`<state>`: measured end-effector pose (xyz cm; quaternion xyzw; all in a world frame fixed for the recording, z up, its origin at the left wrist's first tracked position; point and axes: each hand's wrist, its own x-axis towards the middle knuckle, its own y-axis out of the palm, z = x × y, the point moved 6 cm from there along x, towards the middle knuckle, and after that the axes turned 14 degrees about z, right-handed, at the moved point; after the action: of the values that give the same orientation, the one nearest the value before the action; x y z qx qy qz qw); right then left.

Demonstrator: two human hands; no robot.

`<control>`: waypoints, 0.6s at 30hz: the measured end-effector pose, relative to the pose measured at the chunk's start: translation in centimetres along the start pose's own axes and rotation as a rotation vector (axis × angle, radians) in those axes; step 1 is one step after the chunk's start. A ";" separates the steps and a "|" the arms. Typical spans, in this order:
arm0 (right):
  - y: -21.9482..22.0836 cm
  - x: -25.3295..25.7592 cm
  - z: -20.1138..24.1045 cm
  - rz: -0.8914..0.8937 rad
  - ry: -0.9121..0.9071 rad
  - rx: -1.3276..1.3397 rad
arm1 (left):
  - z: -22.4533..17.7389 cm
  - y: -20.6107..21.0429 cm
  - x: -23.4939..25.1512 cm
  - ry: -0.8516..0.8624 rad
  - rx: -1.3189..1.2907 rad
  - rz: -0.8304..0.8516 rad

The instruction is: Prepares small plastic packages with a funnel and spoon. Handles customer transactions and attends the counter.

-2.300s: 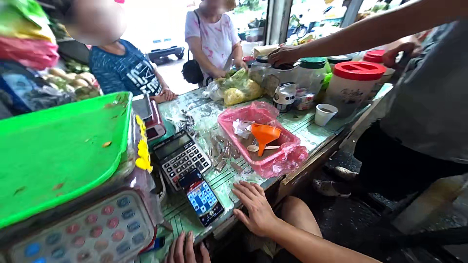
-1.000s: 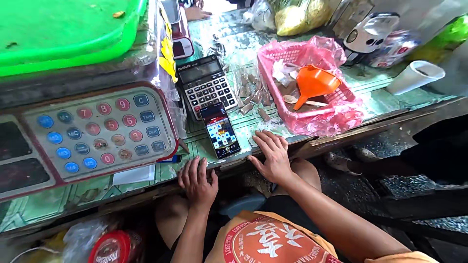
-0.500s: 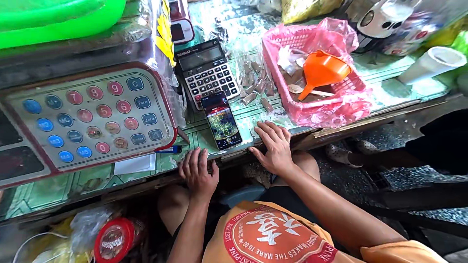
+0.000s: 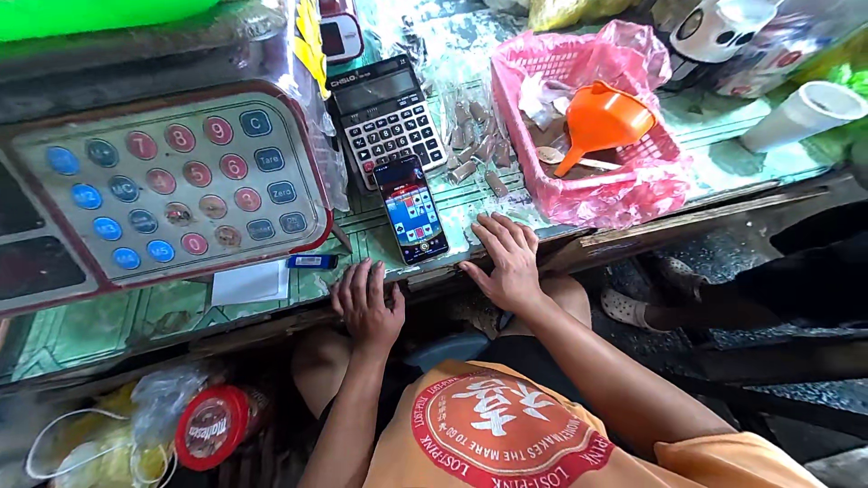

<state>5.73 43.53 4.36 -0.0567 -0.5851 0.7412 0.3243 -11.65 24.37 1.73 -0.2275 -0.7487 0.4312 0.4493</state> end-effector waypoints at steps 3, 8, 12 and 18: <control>0.0 -0.1 0.0 0.006 0.001 0.005 | 0.0 0.0 -0.1 0.000 0.004 -0.009; 0.0 0.0 0.0 0.008 0.003 -0.004 | 0.0 0.0 -0.1 -0.002 0.001 -0.009; 0.1 0.0 0.0 0.010 0.003 -0.010 | 0.0 0.1 0.0 -0.003 0.008 0.004; 0.0 0.1 0.0 0.004 -0.001 -0.015 | 0.0 0.1 0.1 -0.003 0.012 -0.017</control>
<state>5.67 43.53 4.40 -0.0598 -0.5906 0.7374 0.3223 -11.71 24.45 1.69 -0.2179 -0.7485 0.4324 0.4532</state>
